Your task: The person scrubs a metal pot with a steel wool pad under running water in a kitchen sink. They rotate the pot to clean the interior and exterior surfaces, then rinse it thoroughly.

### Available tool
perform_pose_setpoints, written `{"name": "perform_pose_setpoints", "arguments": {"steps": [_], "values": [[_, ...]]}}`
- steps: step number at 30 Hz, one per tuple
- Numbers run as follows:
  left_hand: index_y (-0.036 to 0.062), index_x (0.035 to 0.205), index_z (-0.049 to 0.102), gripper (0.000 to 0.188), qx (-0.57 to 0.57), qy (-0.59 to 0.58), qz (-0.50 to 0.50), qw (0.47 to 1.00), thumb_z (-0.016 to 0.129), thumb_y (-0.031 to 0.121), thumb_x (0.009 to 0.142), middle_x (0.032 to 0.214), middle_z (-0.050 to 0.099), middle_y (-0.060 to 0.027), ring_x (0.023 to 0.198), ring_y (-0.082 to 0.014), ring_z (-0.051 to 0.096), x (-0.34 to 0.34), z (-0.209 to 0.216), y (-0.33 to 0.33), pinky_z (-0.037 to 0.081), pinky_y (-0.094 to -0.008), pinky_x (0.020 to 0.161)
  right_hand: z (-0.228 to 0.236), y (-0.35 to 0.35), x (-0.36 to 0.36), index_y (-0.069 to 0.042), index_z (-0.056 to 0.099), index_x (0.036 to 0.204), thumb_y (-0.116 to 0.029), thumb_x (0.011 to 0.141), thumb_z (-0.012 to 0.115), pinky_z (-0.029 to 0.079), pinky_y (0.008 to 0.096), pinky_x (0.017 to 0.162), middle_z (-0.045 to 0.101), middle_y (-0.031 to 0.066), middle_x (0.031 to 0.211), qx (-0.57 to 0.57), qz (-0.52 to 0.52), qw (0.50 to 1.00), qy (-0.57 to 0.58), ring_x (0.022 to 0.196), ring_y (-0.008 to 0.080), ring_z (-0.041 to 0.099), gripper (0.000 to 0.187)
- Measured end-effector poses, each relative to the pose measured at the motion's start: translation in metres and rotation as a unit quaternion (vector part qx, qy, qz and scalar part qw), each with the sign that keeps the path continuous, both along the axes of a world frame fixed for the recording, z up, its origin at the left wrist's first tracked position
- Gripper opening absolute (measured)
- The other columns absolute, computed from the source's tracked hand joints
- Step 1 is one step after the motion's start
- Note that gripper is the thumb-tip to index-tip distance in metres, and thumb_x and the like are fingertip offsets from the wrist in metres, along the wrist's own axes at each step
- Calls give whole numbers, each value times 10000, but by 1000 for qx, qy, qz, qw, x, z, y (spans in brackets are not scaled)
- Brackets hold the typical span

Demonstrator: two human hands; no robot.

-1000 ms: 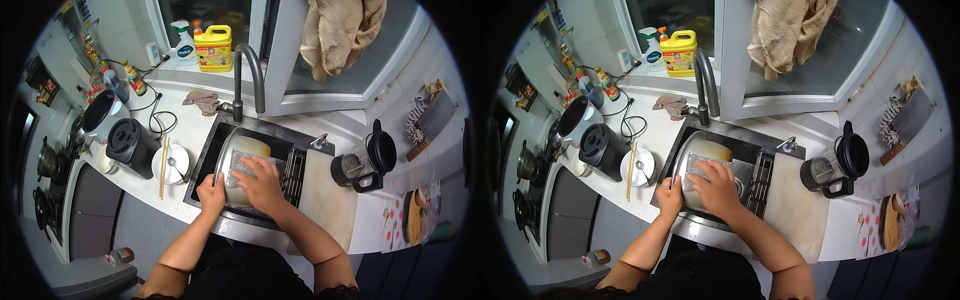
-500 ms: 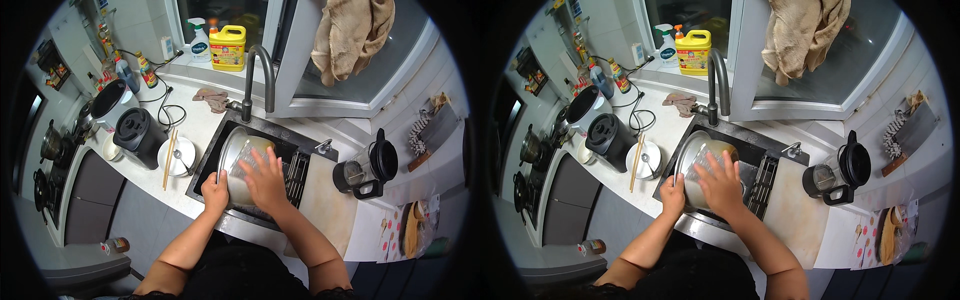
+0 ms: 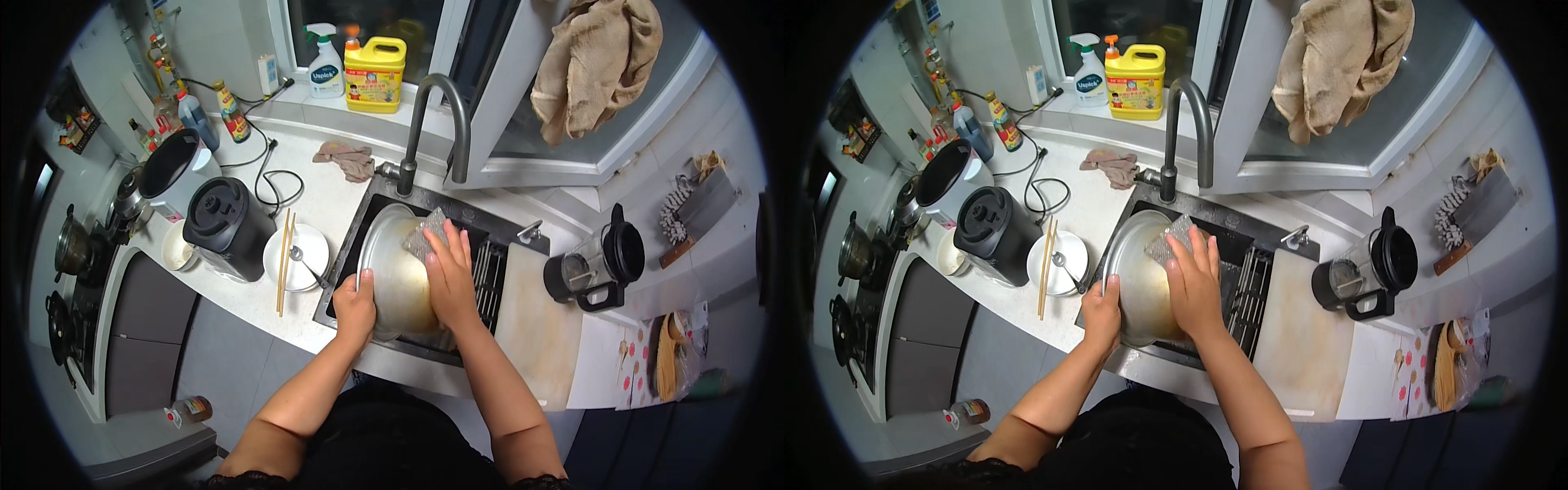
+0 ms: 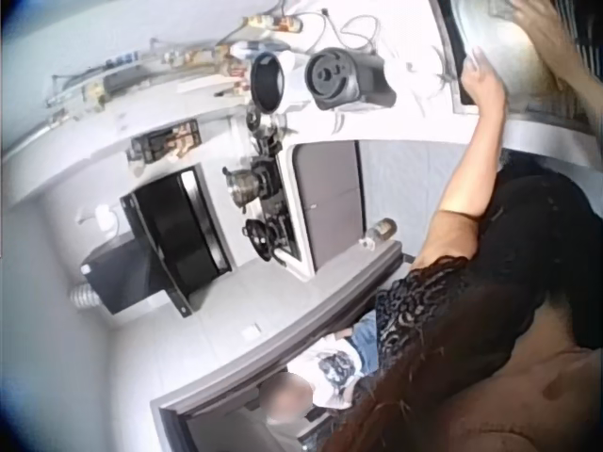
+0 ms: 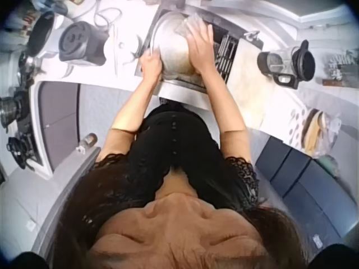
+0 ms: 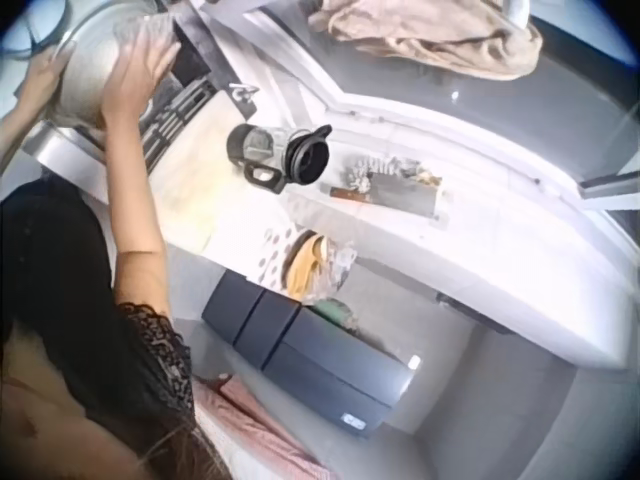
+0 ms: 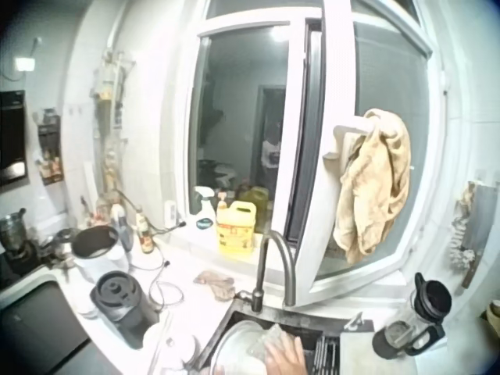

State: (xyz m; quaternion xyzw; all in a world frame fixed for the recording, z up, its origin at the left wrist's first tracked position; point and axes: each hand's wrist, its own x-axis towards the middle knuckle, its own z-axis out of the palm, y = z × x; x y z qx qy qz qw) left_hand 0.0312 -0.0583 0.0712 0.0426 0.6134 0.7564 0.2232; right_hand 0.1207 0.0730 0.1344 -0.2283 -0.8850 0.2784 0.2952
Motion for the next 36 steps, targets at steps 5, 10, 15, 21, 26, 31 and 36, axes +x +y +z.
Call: {"name": "perform_pose_setpoints", "arguments": {"steps": [5, 10, 15, 21, 26, 31, 36], "values": [[-30, 900, 589, 305, 60, -145, 4, 988, 493, 249, 979, 797, 614, -73, 669, -117, 536, -7, 13, 0, 467, -272, 645, -2, -52, 12, -214, 483, 1325, -148, 874, 563, 251, 548, 1077, 309, 127, 1466, 119, 27, 988, -93, 1351, 455, 227, 462], [-31, 980, 567, 297, 33, -182, 4, 983, 480, 253, 982, 858, 612, -98, 759, -162, 574, -4, -2, 4, 489, -312, 716, -3, -25, 11, -222, 437, 1371, -270, 940, 465, 199, 568, 1087, 270, 126, 1500, 22, 14, 994, -108, 1381, 422, 189, 434], [-42, 1066, 538, 323, 62, -194, 31, 979, 492, 266, 978, 980, 615, -131, 857, -191, 583, -12, 16, 7, 488, -339, 773, -4, 1, 24, -203, 274, 1469, -385, 993, 287, 82, 549, 1115, 208, 131, 1533, -98, 24, 984, -148, 1411, 389, 133, 509], [-21, 1153, 497, 357, 119, -212, 29, 970, 506, 286, 970, 1084, 602, -144, 956, -233, 593, -15, 4, 0, 489, -365, 856, 12, -5, 45, -181, 259, 1473, -384, 996, 305, 89, 588, 1096, 177, 111, 1545, 7, 100, 976, -192, 1418, 390, 92, 520], [3, 1139, 528, 361, 139, -217, 10, 966, 509, 318, 965, 1093, 608, -127, 988, -234, 593, -5, -4, 1, 481, -388, 890, 14, 32, 37, -219, 332, 1443, -442, 966, 370, 115, 661, 1055, 237, 105, 1525, 65, 23, 981, -179, 1400, 410, 143, 528], [8, 1220, 513, 453, 187, -236, -21, 953, 430, 382, 979, 1179, 582, -154, 1092, -269, 554, -5, -21, 2, 427, -416, 973, 23, 0, 41, -279, 318, 1448, -529, 932, 397, 59, 652, 1070, 216, 85, 1536, 89, 165, 964, -187, 1414, 393, 103, 578], [0, 1110, 573, 397, 172, -228, -27, 958, 508, 360, 958, 1063, 637, -125, 957, -226, 618, -2, -34, -2, 496, -372, 872, 12, 34, 28, -252, 347, 1438, -508, 937, 408, 62, 630, 1077, 218, 97, 1533, 96, 64, 980, -161, 1412, 389, 109, 566]]}}
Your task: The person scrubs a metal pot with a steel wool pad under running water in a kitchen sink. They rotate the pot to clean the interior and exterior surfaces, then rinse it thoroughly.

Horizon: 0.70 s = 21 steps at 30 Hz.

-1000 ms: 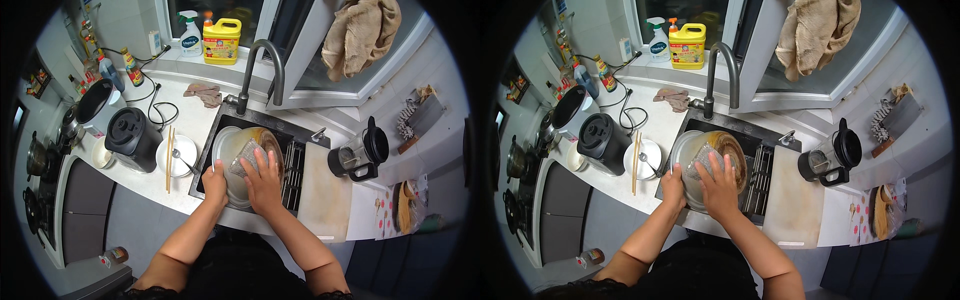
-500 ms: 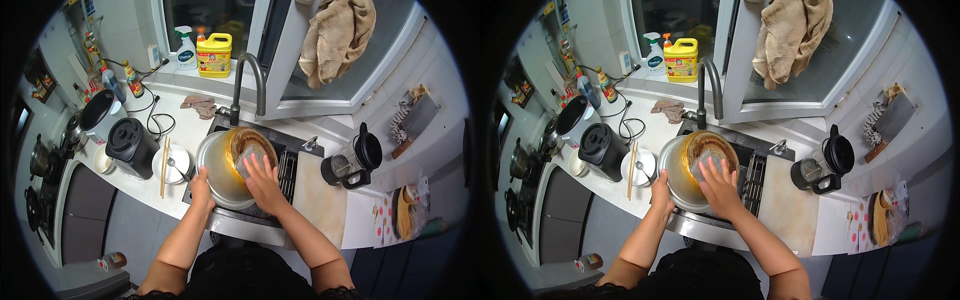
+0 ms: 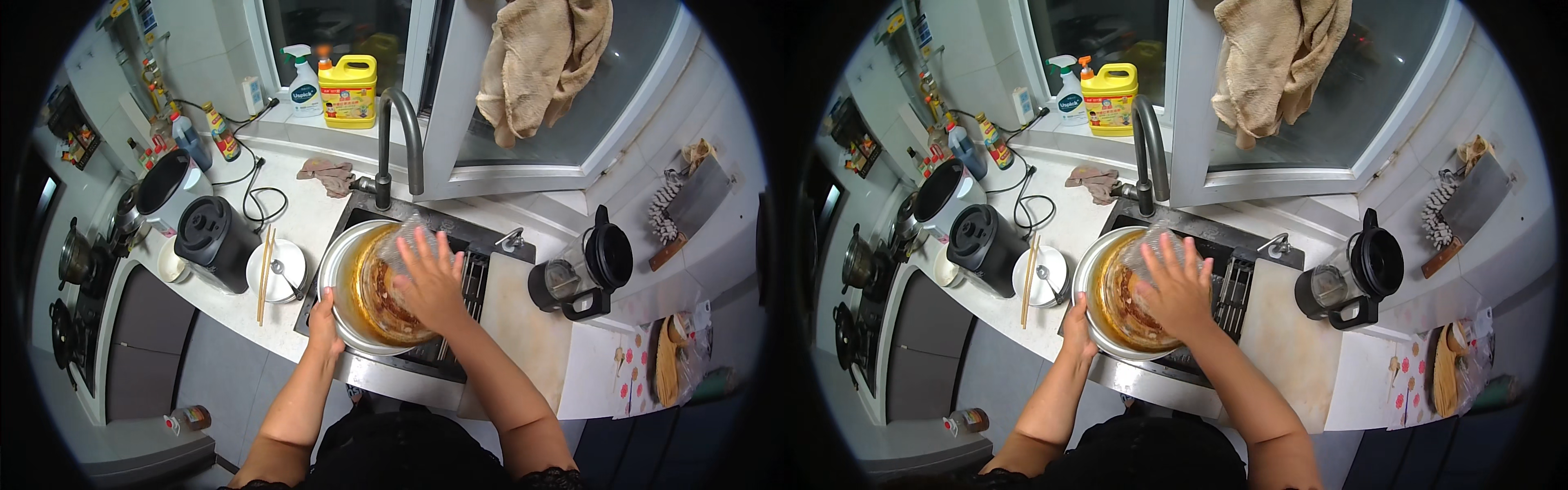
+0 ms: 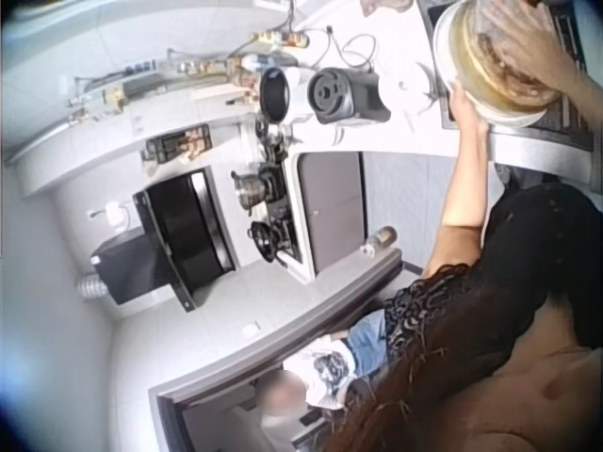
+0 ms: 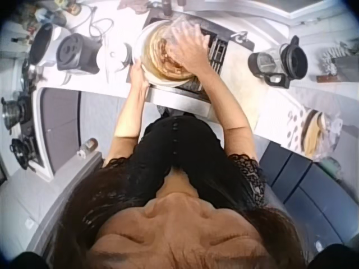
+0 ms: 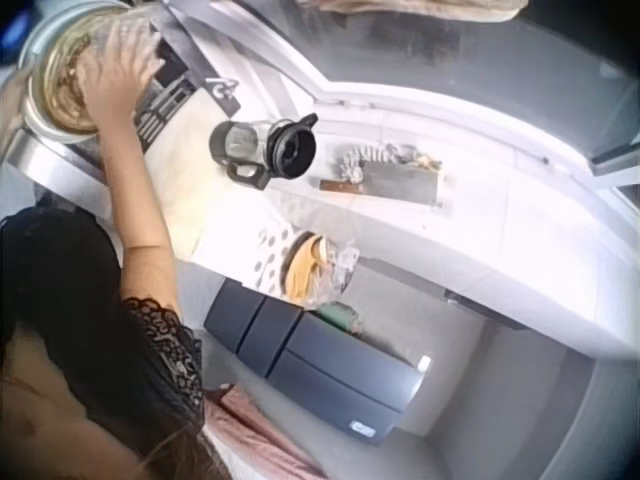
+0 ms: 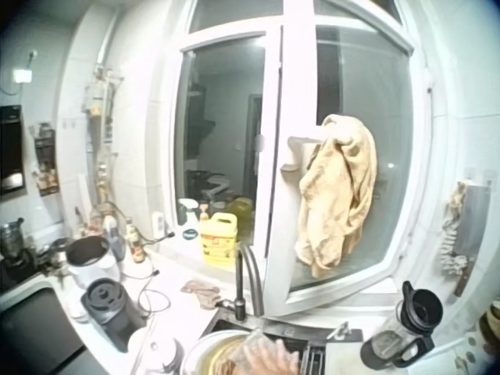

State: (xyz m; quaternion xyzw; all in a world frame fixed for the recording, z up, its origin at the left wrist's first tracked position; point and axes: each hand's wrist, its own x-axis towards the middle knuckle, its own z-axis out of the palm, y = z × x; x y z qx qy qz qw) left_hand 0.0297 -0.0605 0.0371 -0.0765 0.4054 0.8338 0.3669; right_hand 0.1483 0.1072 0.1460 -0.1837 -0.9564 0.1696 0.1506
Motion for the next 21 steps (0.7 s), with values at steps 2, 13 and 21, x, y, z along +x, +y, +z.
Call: {"name": "perform_pose_setpoints", "arguments": {"steps": [2, 13, 21], "values": [[0, 1116, 573, 407, -7, 21, -8, 1000, 520, 368, 951, 1066, 640, -121, 958, -217, 619, 0, -3, -5, 498, -365, 868, -8, 10, 8, -238, 360, 1433, -497, 939, 415, 67, 625, 1076, 226, 102, 1529, -30, -20, 999, 17, 1408, 389, 126, 560], [-9, 1108, 601, 479, -71, 145, -73, 984, 597, 424, 902, 1018, 652, -83, 907, -164, 613, -10, 14, -18, 488, -306, 821, 21, 41, 11, -178, 503, 1321, -426, 926, 478, 242, 510, 1068, 465, 120, 1377, -167, 124, 976, 60, 1313, 355, 356, 467], [-22, 925, 651, 411, -88, 261, -148, 950, 583, 383, 925, 844, 654, -40, 721, -93, 568, -4, 32, -8, 460, -240, 674, 44, 29, -3, -124, 703, 1049, -274, 841, 639, 410, 390, 922, 593, 100, 1040, -89, 176, 977, 79, 1035, 286, 520, 264]]}}
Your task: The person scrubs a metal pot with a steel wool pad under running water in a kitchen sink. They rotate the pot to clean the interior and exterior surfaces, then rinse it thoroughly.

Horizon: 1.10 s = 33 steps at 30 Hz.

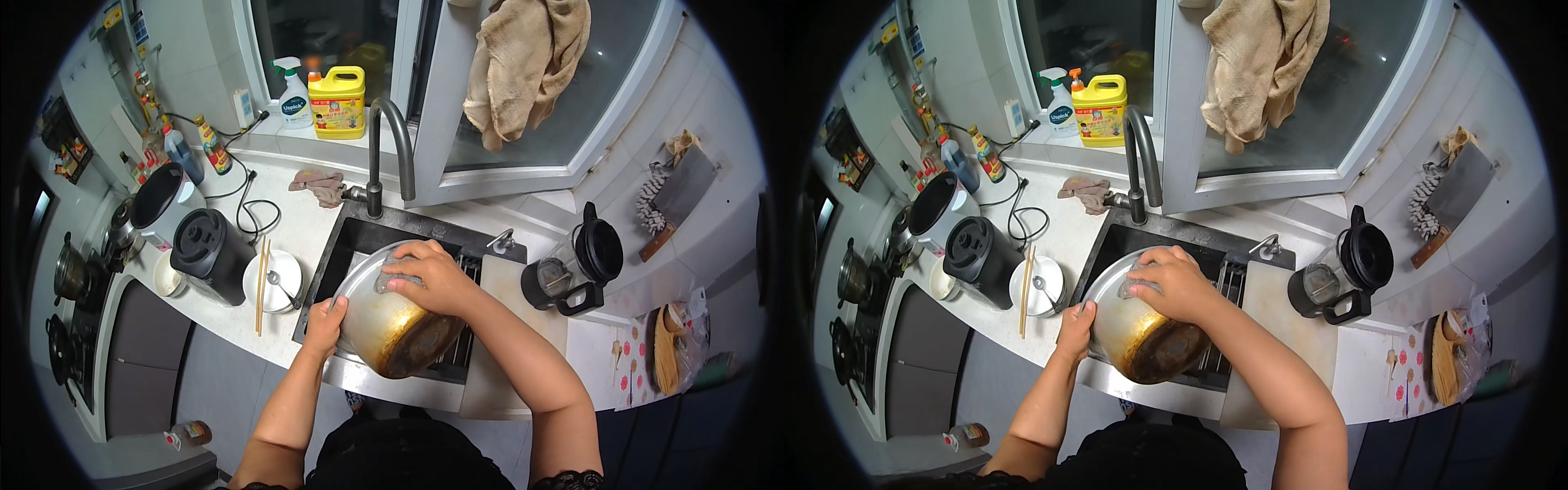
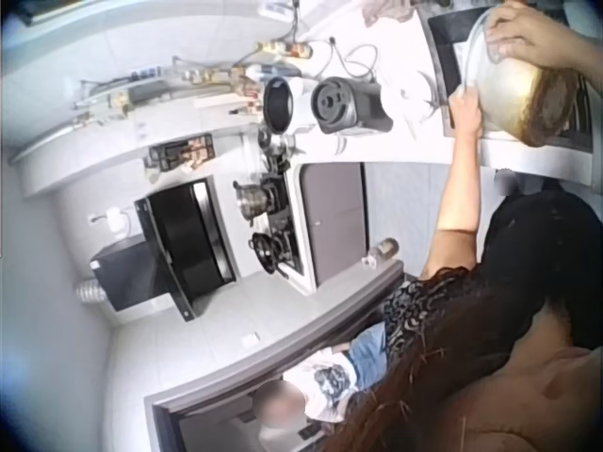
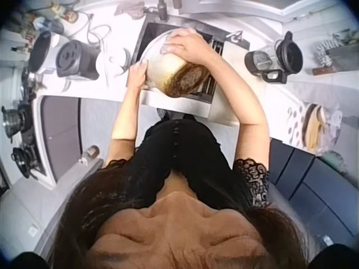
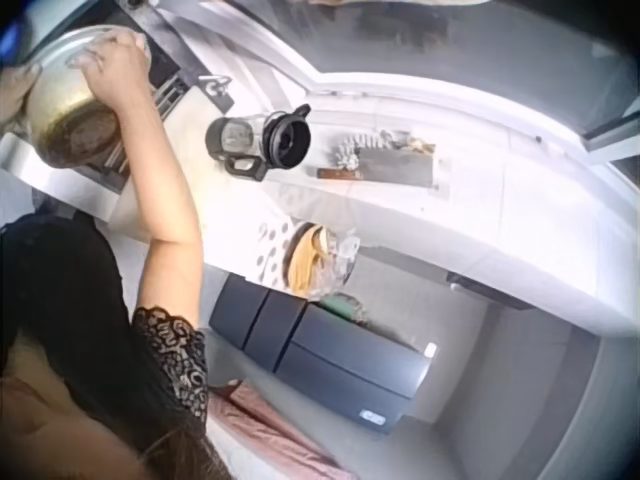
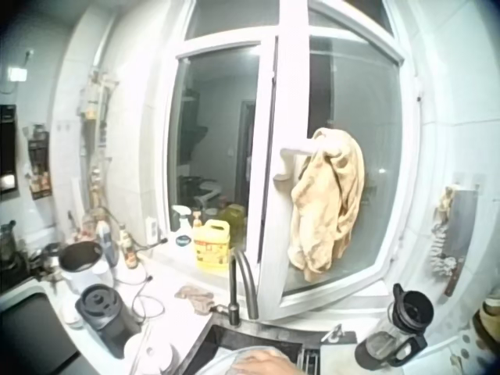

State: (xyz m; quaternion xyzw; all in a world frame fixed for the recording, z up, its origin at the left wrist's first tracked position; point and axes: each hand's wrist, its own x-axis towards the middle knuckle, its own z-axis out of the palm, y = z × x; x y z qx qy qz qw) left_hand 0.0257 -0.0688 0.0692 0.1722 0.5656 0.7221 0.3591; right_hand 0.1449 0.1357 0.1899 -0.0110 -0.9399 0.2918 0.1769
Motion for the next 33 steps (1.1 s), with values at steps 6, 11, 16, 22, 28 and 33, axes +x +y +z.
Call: {"name": "perform_pose_setpoints", "arguments": {"steps": [6, 11, 16, 22, 28, 33], "values": [[-38, 901, 658, 417, -26, 51, -18, 998, 585, 372, 925, 805, 649, -33, 711, -86, 556, -4, 9, -8, 454, -234, 660, 8, 14, 19, -90, 720, 980, -91, 802, 677, 468, 314, 746, 552, 86, 920, -106, -55, 992, 38, 834, 237, 560, 182], [-43, 900, 661, 386, -48, 60, -29, 997, 591, 336, 925, 784, 646, -28, 696, -78, 550, -6, 13, 0, 452, -232, 643, 5, -5, 0, -78, 667, 1087, -12, 810, 632, 441, 300, 816, 526, 110, 1037, 13, 44, 988, 147, 941, 237, 521, 287], [-44, 896, 660, 358, -58, 91, -84, 991, 594, 307, 926, 777, 644, -26, 688, -70, 547, -1, 26, 4, 451, -229, 637, 19, 2, -12, -97, 645, 1081, -130, 773, 682, 451, 380, 844, 580, 85, 1026, 120, 16, 992, 30, 963, 275, 532, 313], [-55, 896, 654, 373, -41, 59, -79, 994, 594, 312, 925, 785, 645, -24, 700, -73, 552, 7, 31, -1, 455, -229, 643, 10, 31, -8, -87, 624, 1012, -224, 801, 665, 437, 390, 842, 611, 58, 951, 179, 64, 981, 30, 973, 266, 535, 255], [-50, 892, 656, 396, -25, 49, -117, 992, 606, 342, 915, 783, 643, -14, 698, -77, 552, 4, 29, -9, 460, -239, 647, -11, 52, 17, -79, 599, 989, -189, 827, 634, 494, 385, 735, 624, 73, 864, 158, 58, 985, 44, 828, 286, 592, 199], [-10, 879, 656, 389, -170, 267, -156, 936, 658, 378, 857, 708, 636, -39, 643, -93, 568, -12, 69, 8, 454, -255, 588, -23, 51, 22, -66, 576, 912, -158, 773, 655, 512, 342, 595, 592, 58, 721, 266, 88, 956, 91, 679, 239, 597, 185]]}}
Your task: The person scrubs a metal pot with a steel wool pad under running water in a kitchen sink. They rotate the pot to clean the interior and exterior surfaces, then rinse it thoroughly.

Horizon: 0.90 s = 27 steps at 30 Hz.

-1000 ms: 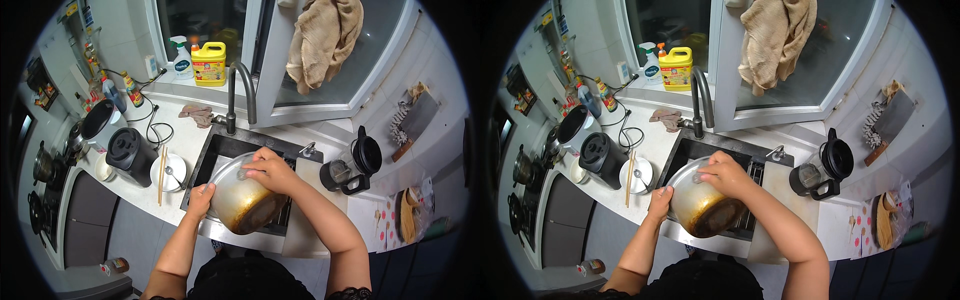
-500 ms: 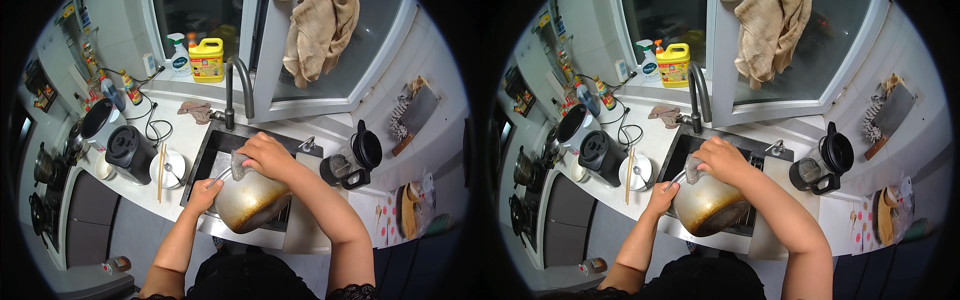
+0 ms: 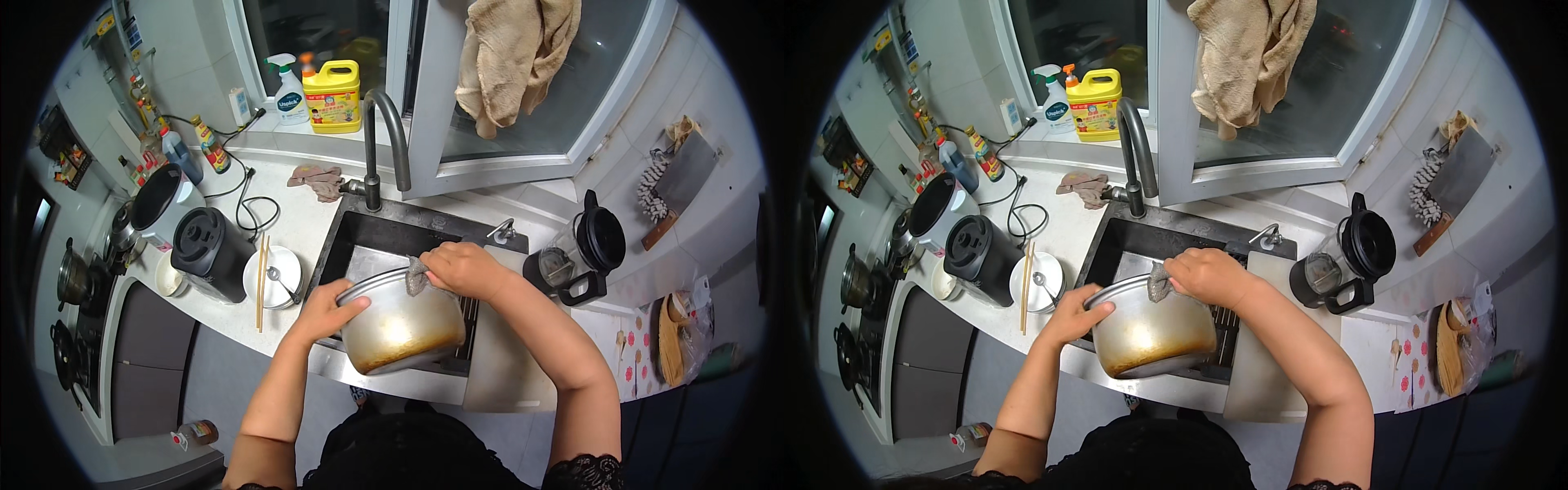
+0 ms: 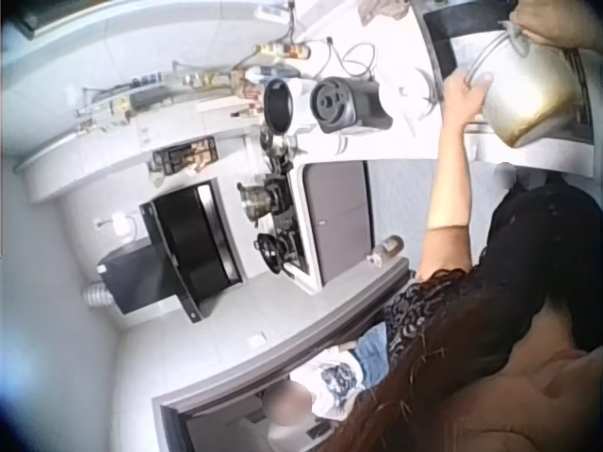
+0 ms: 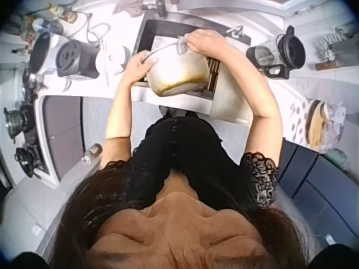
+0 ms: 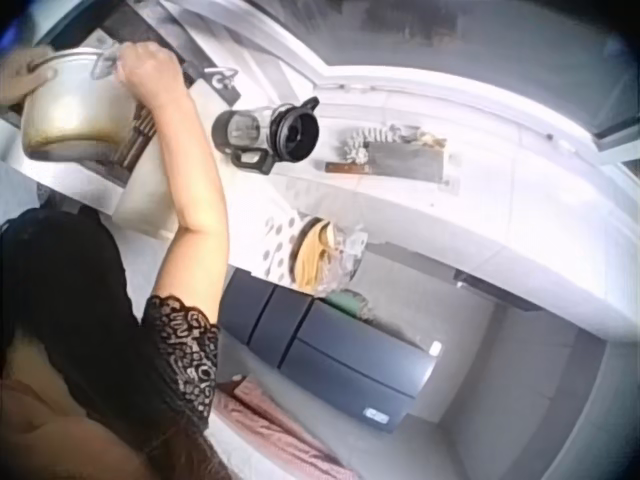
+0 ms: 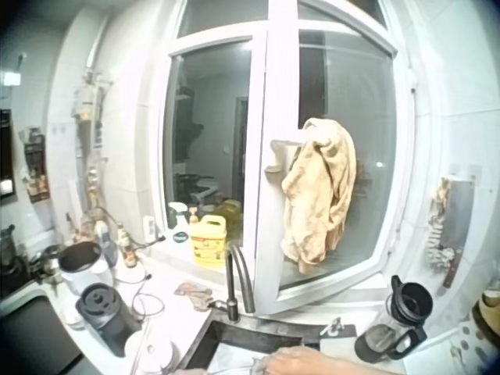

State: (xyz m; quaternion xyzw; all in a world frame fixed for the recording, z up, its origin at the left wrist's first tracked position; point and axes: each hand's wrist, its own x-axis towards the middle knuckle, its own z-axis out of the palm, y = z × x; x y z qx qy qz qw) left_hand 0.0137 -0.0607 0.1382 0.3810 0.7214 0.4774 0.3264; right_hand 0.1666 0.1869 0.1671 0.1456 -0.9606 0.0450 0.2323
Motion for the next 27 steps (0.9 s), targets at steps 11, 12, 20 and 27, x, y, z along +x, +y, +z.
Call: {"name": "perform_pose_setpoints", "arguments": {"steps": [11, 12, 20, 27], "values": [[11, 739, 629, 730, 1, 350, 22, 937, 688, 719, 570, 548, 575, -157, 566, -360, 615, 24, 14, 30, 496, -416, 548, 23, -35, -29, -77, 550, 769, -174, 712, 593, 480, 306, 557, 529, 12, 671, 66, 75, 985, 143, 634, 173, 563, 120], [9, 699, 607, 743, 29, 346, 34, 937, 681, 733, 552, 526, 563, -148, 534, -352, 605, 26, 6, 33, 492, -403, 519, 21, -44, -31, -81, 549, 761, -183, 710, 591, 479, 306, 568, 531, 9, 678, 74, 95, 983, 139, 638, 175, 560, 122], [3, 645, 600, 683, 111, 247, 75, 960, 752, 657, 519, 517, 563, -138, 483, -311, 594, 21, 1, 28, 480, -365, 485, 26, -44, -26, -117, 624, 962, -212, 708, 651, 482, 376, 784, 560, 34, 892, 21, 34, 992, 120, 901, 231, 558, 273], [-18, 645, 608, 371, 98, 178, 149, 968, 727, 292, 809, 520, 574, -118, 441, -179, 554, 21, -7, 15, 422, -304, 446, 5, -3, -8, -45, 629, 961, -153, 720, 711, 486, 338, 667, 607, 69, 822, -64, -88, 985, 137, 772, 235, 585, 276]]}}
